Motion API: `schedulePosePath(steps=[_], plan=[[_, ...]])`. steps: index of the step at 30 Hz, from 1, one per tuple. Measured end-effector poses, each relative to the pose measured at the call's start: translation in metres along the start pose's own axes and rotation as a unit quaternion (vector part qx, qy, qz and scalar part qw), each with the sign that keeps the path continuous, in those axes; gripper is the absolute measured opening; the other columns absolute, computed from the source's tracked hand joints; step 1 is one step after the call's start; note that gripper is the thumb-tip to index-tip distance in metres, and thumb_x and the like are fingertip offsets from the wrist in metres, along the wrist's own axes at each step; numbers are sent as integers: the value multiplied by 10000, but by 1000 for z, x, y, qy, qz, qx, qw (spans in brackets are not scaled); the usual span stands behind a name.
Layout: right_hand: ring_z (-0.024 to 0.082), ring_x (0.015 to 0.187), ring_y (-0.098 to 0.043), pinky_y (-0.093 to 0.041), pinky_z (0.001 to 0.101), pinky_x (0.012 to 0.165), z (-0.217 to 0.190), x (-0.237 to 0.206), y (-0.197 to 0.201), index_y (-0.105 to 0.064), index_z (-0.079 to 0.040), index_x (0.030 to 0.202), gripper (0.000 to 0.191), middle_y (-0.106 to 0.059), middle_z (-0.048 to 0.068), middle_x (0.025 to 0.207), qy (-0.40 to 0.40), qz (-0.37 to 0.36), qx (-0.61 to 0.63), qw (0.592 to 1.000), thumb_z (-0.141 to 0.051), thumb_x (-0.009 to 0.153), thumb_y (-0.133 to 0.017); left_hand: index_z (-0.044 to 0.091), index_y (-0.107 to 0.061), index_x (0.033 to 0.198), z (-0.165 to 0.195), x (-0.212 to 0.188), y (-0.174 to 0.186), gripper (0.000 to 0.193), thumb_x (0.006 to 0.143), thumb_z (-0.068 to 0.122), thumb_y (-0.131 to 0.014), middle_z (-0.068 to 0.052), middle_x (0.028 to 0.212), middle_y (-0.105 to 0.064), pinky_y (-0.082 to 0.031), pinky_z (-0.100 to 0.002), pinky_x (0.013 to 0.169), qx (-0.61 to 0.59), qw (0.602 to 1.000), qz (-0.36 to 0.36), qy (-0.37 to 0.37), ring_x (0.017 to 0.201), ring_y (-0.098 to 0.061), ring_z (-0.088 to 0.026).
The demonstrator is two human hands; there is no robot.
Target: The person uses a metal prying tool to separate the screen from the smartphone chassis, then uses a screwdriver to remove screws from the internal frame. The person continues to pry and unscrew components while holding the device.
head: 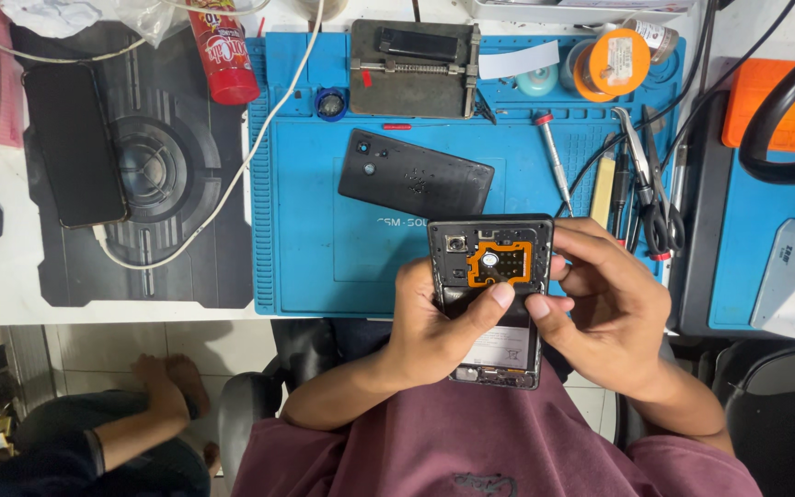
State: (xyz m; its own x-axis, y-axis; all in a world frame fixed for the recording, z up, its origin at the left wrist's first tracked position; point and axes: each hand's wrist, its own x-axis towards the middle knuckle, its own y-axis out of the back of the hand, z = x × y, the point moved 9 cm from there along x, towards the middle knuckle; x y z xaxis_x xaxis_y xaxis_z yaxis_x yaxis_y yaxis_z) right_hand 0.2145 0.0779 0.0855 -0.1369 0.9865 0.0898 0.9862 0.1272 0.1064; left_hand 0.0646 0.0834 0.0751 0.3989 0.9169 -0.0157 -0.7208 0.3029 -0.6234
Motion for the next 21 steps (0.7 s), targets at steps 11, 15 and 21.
schedulePosePath(steps=[11,15,21], plan=[[138,1206,-632,-558,214,988,1,1,-3,-538,92,1396,494,-567,179,1385,-4,-8,41,999,-44,959,-724,-86,-602,1353,-8,3,4,272,1103,22,-596,-178,1245,-712,-622,-381,985,-9,1000,9,18,1083,-731,-228],[137,1184,-631,-559,213,969,3,1,-3,-548,91,1399,505,-581,179,1372,-10,0,38,999,-45,949,-732,-81,-610,1351,-9,3,4,265,1106,18,-604,-174,1246,-715,-628,-379,990,-18,1000,9,16,1091,-730,-225],[114,1082,-619,-535,196,896,4,0,0,-545,98,1397,526,-586,189,1354,-20,5,24,999,-48,930,-735,-63,-618,1341,-8,2,3,262,1095,27,-606,-152,1292,-720,-627,-362,994,-35,999,11,31,1088,-736,-200]])
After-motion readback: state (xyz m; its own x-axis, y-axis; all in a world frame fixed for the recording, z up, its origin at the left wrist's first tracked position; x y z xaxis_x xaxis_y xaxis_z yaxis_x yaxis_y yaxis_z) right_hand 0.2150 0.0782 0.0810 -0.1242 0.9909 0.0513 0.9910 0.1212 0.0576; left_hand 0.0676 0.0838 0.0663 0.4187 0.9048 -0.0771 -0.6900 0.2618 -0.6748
